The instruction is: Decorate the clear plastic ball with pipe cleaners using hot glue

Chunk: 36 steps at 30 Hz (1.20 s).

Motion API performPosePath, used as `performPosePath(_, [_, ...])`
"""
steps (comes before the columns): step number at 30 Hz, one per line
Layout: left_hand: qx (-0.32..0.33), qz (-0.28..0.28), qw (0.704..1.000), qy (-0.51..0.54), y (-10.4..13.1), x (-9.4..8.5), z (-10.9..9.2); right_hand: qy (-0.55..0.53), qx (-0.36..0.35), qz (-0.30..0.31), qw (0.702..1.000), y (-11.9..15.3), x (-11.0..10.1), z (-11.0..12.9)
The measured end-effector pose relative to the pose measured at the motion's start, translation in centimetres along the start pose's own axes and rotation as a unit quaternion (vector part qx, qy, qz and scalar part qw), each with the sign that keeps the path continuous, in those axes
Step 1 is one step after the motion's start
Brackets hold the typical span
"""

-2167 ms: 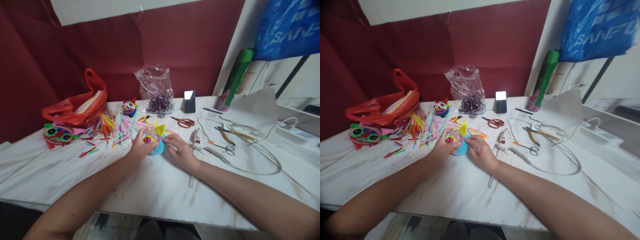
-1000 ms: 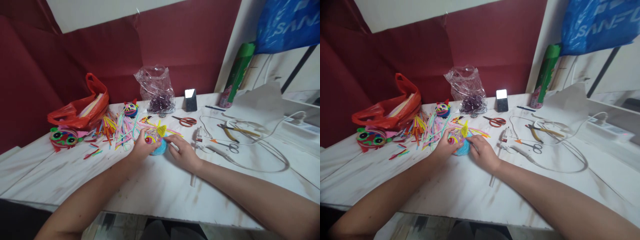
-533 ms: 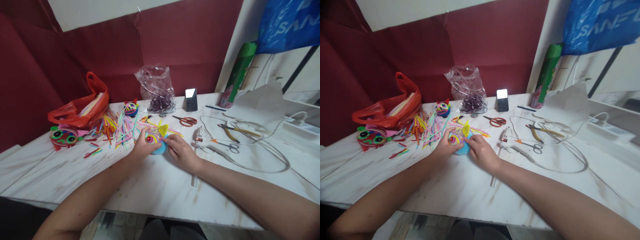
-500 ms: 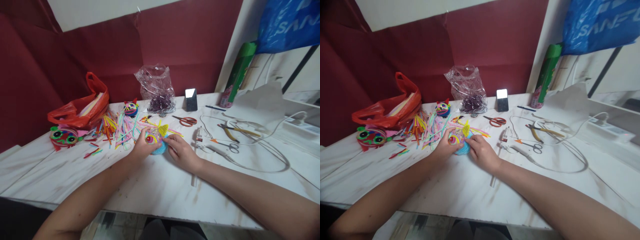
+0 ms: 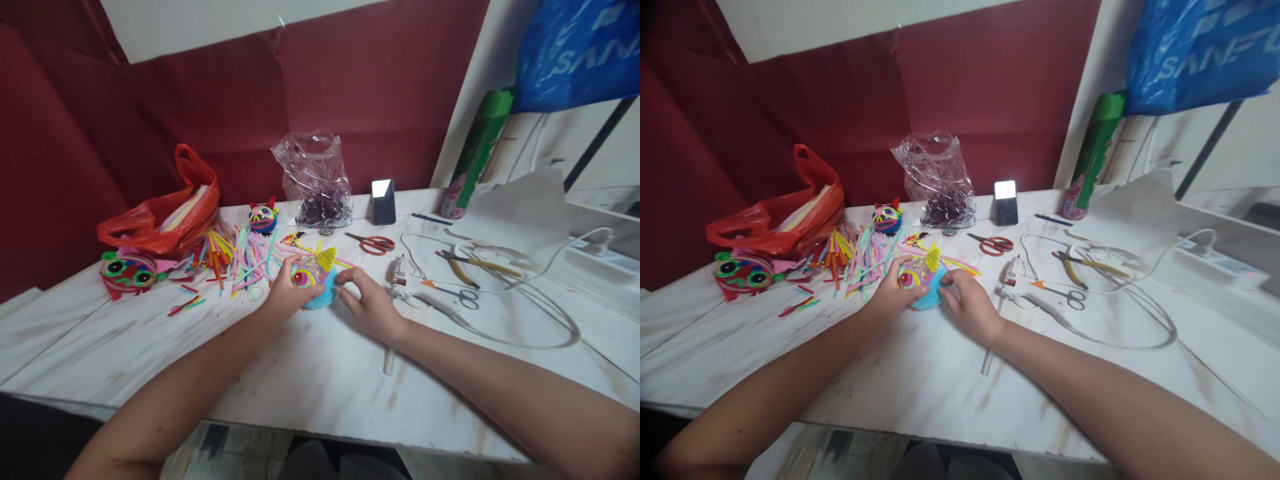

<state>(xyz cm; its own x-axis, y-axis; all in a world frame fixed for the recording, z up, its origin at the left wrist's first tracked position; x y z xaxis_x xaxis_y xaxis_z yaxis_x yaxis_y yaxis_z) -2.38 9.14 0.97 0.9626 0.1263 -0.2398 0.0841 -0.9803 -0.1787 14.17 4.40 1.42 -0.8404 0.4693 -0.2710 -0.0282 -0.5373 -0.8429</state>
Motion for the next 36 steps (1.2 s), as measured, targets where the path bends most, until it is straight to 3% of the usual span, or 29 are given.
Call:
performPosePath(4, [0.006, -0.003, 1.000, -0.006, -0.04, -0.12, 0.11, -0.003, 0.058, 0.003, 0.998, -0.04, 0.02, -0.62])
performPosePath(15, [-0.011, -0.016, 1.000, -0.010, -0.20, -0.33, 0.30, 0.026, 0.115, 0.020, 0.993, -0.28, -0.03, -0.65])
performPosePath(30, [-0.014, 0.000, 1.000, 0.001, -0.01, -0.16, 0.33, 0.002, 0.089, -0.004, 0.996, -0.23, 0.01, -1.04])
performPosePath(36, [0.021, -0.041, 0.999, -0.027, 0.29, -0.24, -0.06, 0.007, 0.083, -0.013, 0.996, -0.46, -0.35, -0.98])
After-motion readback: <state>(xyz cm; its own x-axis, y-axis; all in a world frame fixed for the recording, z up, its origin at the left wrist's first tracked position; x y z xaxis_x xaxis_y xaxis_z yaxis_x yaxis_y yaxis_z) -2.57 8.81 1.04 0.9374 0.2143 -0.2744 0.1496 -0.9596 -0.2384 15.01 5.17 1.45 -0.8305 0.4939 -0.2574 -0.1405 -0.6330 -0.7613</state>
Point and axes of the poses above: each hand's wrist, its own y-axis away from the middle knuckle, its own x-axis out of the palm, z = x × y, the point moved 6 cm from there along -y, towards the middle knuckle, and after that the axes turned 14 degrees about -z, right-handed, at the moved point
